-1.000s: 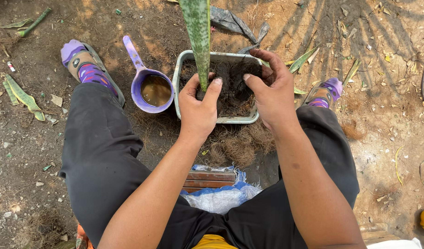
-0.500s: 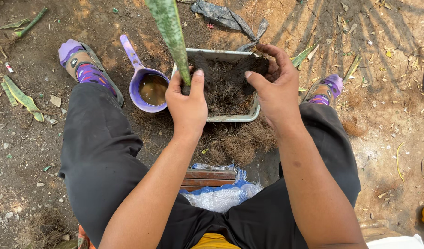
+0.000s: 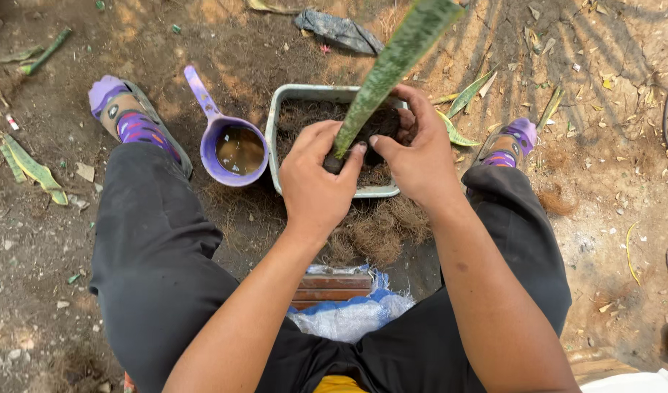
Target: The person sits on the ground potting a snake plant. They hold the plant upright in a rectangular container, pack soil around its root ball by hand, press the soil down around the base, and reach into a purple scoop of water to moisten the soil as they work.
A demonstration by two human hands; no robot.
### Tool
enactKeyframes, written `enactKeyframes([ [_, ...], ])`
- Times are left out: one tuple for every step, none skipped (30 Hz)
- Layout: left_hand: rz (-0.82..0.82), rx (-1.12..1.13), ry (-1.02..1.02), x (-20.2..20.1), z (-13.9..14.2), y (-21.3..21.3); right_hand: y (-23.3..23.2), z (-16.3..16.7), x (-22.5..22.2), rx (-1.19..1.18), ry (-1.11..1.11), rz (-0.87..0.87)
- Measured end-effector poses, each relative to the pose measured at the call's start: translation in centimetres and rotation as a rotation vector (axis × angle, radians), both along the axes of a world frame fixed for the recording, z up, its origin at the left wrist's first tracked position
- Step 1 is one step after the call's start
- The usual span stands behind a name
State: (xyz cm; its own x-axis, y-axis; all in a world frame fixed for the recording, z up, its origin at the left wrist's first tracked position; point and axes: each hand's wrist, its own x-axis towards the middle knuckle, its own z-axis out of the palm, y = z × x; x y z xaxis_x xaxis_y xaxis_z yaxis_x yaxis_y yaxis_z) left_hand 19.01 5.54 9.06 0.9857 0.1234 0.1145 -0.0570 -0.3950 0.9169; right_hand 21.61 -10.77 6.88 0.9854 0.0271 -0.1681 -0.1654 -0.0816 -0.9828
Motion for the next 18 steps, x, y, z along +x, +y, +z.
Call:
enactKeyframes([
  [-0.024,-0.016,0.022,-0.2,-0.1,0.0,0.0,0.0,-0.2,0.003,0.008,0.005],
  [-0.023,-0.030,0.032,-0.1,-0.2,0.1,0.1,0.1,-0.2,0.005,0.009,0.011],
  [-0.024,-0.042,0.038,0.1,-0.4,0.2,0.1,0.1,-0.2,0.009,0.005,0.015],
  [-0.025,-0.055,0.044,0.2,-0.6,0.3,0.1,0.2,-0.2,0.003,-0.002,0.025],
  [-0.037,-0.062,0.041,0.4,-0.7,0.5,0.1,0.4,-0.2,-0.003,-0.008,0.034],
  [-0.049,-0.070,0.037,0.5,-0.9,0.7,0.0,0.6,-0.2,-0.009,-0.016,0.043],
  [-0.062,-0.077,0.032,0.6,-1.0,0.8,0.0,0.7,-0.1,-0.010,-0.017,0.045],
  [-0.065,-0.093,0.050,0.6,-1.1,0.9,0.0,0.9,-0.1,-0.011,-0.015,0.046],
  [-0.068,-0.109,0.070,0.6,-1.0,1.0,0.0,1.1,-0.1,-0.012,-0.012,0.046],
  [-0.071,-0.124,0.091,0.6,-1.0,1.2,0.0,1.3,-0.2,-0.009,-0.018,0.060],
  [-0.068,-0.123,0.108,0.6,-1.0,1.2,-0.1,1.6,-0.3,-0.007,-0.022,0.074],
  [-0.065,-0.121,0.125,0.6,-1.0,1.3,-0.1,1.7,-0.4,-0.005,-0.027,0.089],
  [-0.064,-0.121,0.142,0.6,-1.0,1.3,0.0,1.9,-0.5,-0.020,-0.031,0.088],
  [-0.067,-0.114,0.137,0.5,-0.9,1.4,0.0,1.9,-0.6,-0.035,-0.036,0.086],
  [-0.072,-0.108,0.133,0.5,-0.8,1.4,0.1,2.0,-0.7,-0.051,-0.040,0.082],
  [-0.078,-0.103,0.129,0.4,-0.7,1.4,0.1,2.1,-0.7,-0.033,-0.020,0.064],
  [-0.086,-0.106,0.094,0.3,-0.6,1.4,0.2,2.2,-0.8,-0.014,-0.001,0.045],
  [-0.094,-0.110,0.058,0.2,-0.5,1.5,0.3,2.2,-0.8,0.005,0.018,0.027],
])
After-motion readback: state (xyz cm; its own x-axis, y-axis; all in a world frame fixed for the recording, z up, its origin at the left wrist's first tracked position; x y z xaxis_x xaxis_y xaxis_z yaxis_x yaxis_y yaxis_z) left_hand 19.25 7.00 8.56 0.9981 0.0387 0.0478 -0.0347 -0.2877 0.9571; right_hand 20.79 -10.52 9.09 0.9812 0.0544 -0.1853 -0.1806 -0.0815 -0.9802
